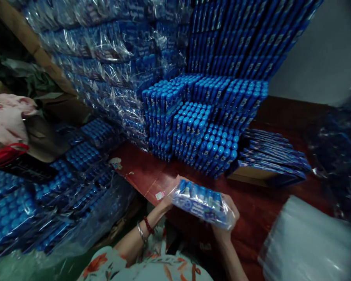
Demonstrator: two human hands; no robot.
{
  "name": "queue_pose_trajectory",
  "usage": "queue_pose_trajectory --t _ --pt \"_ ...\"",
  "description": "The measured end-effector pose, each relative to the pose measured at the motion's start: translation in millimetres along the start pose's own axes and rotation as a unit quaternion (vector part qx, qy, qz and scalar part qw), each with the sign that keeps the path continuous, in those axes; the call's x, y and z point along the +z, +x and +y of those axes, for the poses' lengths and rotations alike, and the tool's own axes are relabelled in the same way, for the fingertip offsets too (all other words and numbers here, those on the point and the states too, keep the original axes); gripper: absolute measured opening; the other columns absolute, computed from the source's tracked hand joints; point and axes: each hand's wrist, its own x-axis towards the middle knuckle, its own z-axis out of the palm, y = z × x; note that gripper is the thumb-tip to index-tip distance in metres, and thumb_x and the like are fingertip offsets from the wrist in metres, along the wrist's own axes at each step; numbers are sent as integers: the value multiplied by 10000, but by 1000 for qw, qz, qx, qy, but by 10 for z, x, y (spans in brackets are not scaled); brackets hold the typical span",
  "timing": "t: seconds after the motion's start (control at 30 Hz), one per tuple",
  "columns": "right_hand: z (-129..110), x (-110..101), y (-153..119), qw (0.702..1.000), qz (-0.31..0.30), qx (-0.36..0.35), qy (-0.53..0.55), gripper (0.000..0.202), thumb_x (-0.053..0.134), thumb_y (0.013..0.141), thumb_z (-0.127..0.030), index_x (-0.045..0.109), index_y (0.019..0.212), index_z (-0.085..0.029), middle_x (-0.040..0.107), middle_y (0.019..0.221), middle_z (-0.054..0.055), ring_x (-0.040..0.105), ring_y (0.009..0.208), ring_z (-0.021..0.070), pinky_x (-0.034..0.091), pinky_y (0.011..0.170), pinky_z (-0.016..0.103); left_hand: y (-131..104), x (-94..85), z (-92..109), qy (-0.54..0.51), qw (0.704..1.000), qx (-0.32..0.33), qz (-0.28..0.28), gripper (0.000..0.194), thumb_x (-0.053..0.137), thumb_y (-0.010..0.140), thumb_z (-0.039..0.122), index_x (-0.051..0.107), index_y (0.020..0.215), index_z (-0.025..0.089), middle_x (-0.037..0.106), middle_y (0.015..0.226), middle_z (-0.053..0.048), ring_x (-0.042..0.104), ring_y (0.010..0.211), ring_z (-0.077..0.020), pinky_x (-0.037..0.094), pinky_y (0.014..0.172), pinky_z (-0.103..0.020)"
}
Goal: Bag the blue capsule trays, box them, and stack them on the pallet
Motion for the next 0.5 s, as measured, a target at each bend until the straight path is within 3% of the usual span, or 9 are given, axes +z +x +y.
queue_pose_trajectory --t 0.07,0.17,0.27,0.33,0.4,0.5 --pt "-15 72 21 992 -43 -111 -45 312 461 840 -395 646 728 -170 604 613 12 520 520 127 386 501 236 92 -115 114 -21 999 34 -21 581 275 922 494 674 632 187 701 725 -93 646 899 -259 393 1003 -434" --pt "59 220 80 956 -124 -259 -69 337 404 870 -386 653 764 -185 645 640 20 578 529 139 425 503 242 155 -288 254 3 997 62 -36 590 309 923 469 659 542 187 691 654 -78 651 895 -252 321 1065 -428" --pt "201 327 78 934 -150 -316 -74 327 352 891 -332 628 779 -198 644 660 16 603 559 140 455 522 248 35 -432 260 73 996 43 -27 538 375 908 453 654 534 187 705 703 -79 622 994 -261 280 1084 -437" --pt "309 338 14 929 -175 -318 -75 307 343 891 -296 619 797 -201 632 662 14 605 575 141 465 539 254 -137 -487 174 111 993 24 19 450 442 881 455 679 614 180 714 902 -91 551 1134 -270 275 1090 -427" --pt "409 312 -86 927 -199 -306 -80 272 365 882 -280 615 811 -201 631 673 15 613 602 146 476 565 259 -348 -495 45 124 986 5 109 339 531 830 474 698 846 180 622 1197 -89 446 1260 -268 272 1102 -401" --pt "515 274 -248 955 -181 -207 -112 250 377 890 -297 606 878 -195 658 732 25 633 646 154 492 595 261 -688 -424 -139 68 958 -66 270 575 620 749 526 514 1222 216 430 1416 -89 362 1334 -255 277 1113 -378"
